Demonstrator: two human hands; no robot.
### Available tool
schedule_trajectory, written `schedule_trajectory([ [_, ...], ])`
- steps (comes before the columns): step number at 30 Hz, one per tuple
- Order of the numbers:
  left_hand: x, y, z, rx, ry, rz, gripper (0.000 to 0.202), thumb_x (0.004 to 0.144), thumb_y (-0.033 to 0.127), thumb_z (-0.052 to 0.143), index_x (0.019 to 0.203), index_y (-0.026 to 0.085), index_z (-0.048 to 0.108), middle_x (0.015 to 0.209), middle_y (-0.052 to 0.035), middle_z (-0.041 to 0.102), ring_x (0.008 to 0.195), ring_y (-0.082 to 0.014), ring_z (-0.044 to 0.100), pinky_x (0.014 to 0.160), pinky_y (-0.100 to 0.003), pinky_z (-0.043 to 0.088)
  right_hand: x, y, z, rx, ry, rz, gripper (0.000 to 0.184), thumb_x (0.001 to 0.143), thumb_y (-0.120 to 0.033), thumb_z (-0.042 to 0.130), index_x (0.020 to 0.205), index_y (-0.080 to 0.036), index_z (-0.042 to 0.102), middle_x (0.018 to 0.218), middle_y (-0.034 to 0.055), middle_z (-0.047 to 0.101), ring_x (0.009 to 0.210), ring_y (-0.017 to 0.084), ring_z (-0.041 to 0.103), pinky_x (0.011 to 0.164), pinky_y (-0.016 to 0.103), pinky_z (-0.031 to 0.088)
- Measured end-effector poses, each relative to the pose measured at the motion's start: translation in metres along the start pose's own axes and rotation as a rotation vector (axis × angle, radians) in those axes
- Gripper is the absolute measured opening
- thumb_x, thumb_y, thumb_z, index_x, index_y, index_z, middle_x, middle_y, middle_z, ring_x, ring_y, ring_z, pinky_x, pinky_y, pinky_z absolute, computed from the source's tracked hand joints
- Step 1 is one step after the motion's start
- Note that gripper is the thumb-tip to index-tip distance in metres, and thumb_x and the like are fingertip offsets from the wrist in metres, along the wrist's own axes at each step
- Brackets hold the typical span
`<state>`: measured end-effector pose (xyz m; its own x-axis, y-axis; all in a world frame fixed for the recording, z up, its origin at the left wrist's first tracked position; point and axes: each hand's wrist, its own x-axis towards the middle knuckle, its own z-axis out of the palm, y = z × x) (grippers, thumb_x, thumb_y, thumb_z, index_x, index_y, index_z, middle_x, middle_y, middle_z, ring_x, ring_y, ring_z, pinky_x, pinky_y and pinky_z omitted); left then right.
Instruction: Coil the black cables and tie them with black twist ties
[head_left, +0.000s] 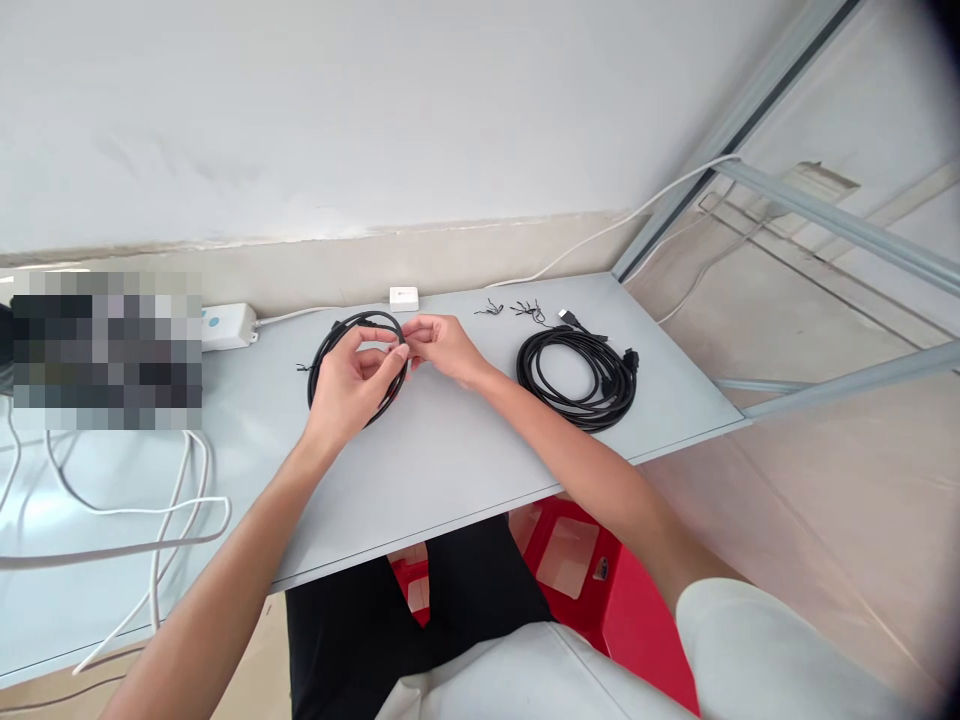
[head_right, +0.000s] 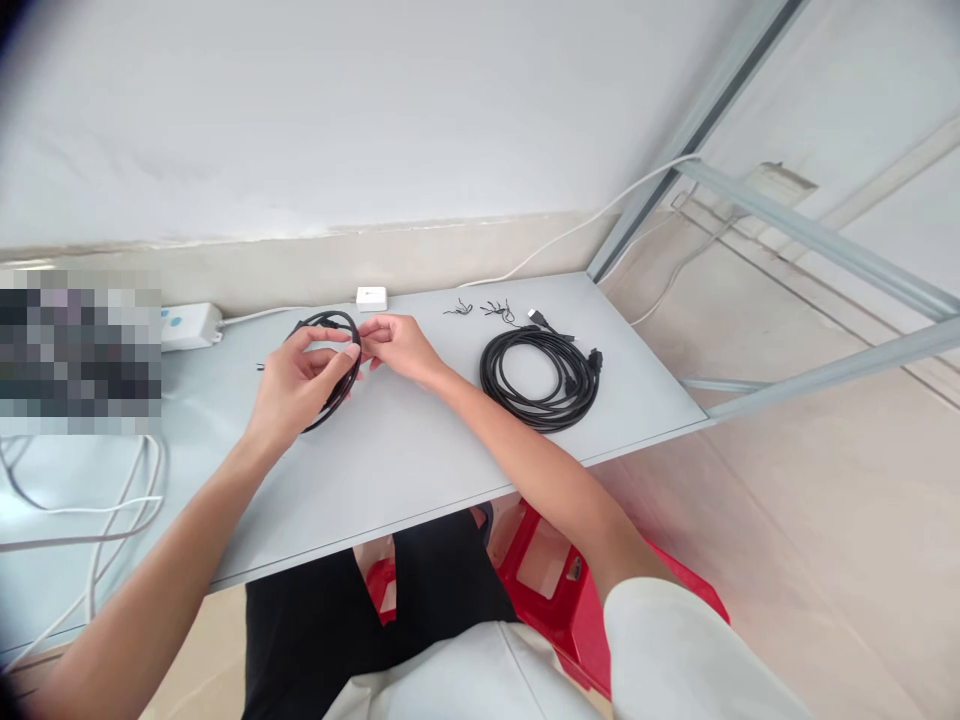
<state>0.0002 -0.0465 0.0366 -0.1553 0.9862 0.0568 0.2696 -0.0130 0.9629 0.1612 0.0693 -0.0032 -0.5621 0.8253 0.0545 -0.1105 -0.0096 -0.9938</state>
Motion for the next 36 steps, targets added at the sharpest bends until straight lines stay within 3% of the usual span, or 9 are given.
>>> schedule_trajectory([
  [3,0.003,-0.004,-0.003,0.128,0.089,0.059,0.036,0.103,0.057,0.07,0.116,0.023,0.072,0.088,-0.0049,0.082,0.067,-0.0175,0.072,0.065,-0.029,0.054,-0.002,-0.003,0.003,0.102,0.02,0.055,0.043,0.076,-0.045,0.103,0.092,-0.02,0.071,0.085,0.0035,0.083,0.076,0.018,0.079,0.07,0.029,0.066],
  [8,0.01,-0.01,-0.007,0.295,0.221,0.147,0.03,0.098,0.048,0.076,0.118,0.025,0.076,0.108,-0.0063,0.082,0.088,-0.0193,0.072,0.067,-0.028,0.051,-0.003,-0.008,0.001,0.187,0.04,0.112,0.052,0.073,-0.047,0.106,0.092,-0.022,0.065,0.097,0.0064,0.086,0.084,0.021,0.084,0.076,0.032,0.068],
  [14,0.013,-0.014,-0.004,0.25,0.147,0.098,0.036,0.099,0.053,0.075,0.121,0.025,0.079,0.122,-0.0081,0.082,0.096,-0.021,0.073,0.069,-0.029,0.052,-0.002,-0.005,0.003,0.222,0.103,0.123,0.05,0.076,-0.044,0.105,0.094,-0.023,0.064,0.098,0.0067,0.086,0.083,0.022,0.084,0.081,0.037,0.071],
  [18,0.012,-0.014,-0.003,0.224,0.136,0.077,0.04,0.096,0.054,0.078,0.123,0.024,0.078,0.116,-0.0087,0.081,0.095,-0.0216,0.073,0.069,-0.028,0.052,-0.002,-0.006,0.006,0.254,0.106,0.154,0.049,0.081,-0.041,0.102,0.099,-0.023,0.06,0.099,0.0073,0.086,0.086,0.022,0.084,0.086,0.04,0.072],
  [22,0.013,-0.015,-0.004,0.216,0.136,0.097,0.038,0.097,0.052,0.076,0.125,0.026,0.079,0.119,-0.0087,0.079,0.093,-0.02,0.072,0.066,-0.026,0.05,-0.004,-0.008,0.009,0.262,0.134,0.129,0.048,0.09,-0.039,0.095,0.106,-0.026,0.051,0.099,0.005,0.086,0.088,0.021,0.085,0.082,0.037,0.071],
  [26,0.012,-0.016,-0.004,0.211,0.172,0.15,0.034,0.102,0.05,0.071,0.125,0.027,0.081,0.133,-0.0094,0.076,0.1,-0.0197,0.072,0.073,-0.027,0.054,-0.004,-0.006,0.012,0.166,0.16,0.029,0.043,0.098,-0.039,0.086,0.111,-0.028,0.046,0.096,0.0001,0.086,0.087,0.019,0.085,0.077,0.032,0.069],
  [31,0.011,-0.013,-0.002,0.152,0.186,0.167,0.038,0.105,0.054,0.067,0.126,0.025,0.08,0.136,-0.0104,0.078,0.105,-0.0206,0.074,0.081,-0.029,0.058,-0.007,-0.003,0.015,0.003,0.112,-0.104,0.025,0.102,-0.041,0.077,0.113,-0.028,0.059,0.099,-0.0012,0.084,0.087,0.018,0.083,0.078,0.03,0.067],
  [36,0.011,-0.013,-0.002,0.11,0.167,0.167,0.032,0.101,0.052,0.073,0.112,0.022,0.079,0.115,-0.0087,0.082,0.097,-0.0206,0.078,0.079,-0.029,0.059,-0.01,-0.001,0.015,-0.103,0.018,-0.136,0.019,0.1,-0.036,0.079,0.11,-0.028,0.066,0.096,0.0,0.082,0.089,0.02,0.082,0.082,0.032,0.066],
])
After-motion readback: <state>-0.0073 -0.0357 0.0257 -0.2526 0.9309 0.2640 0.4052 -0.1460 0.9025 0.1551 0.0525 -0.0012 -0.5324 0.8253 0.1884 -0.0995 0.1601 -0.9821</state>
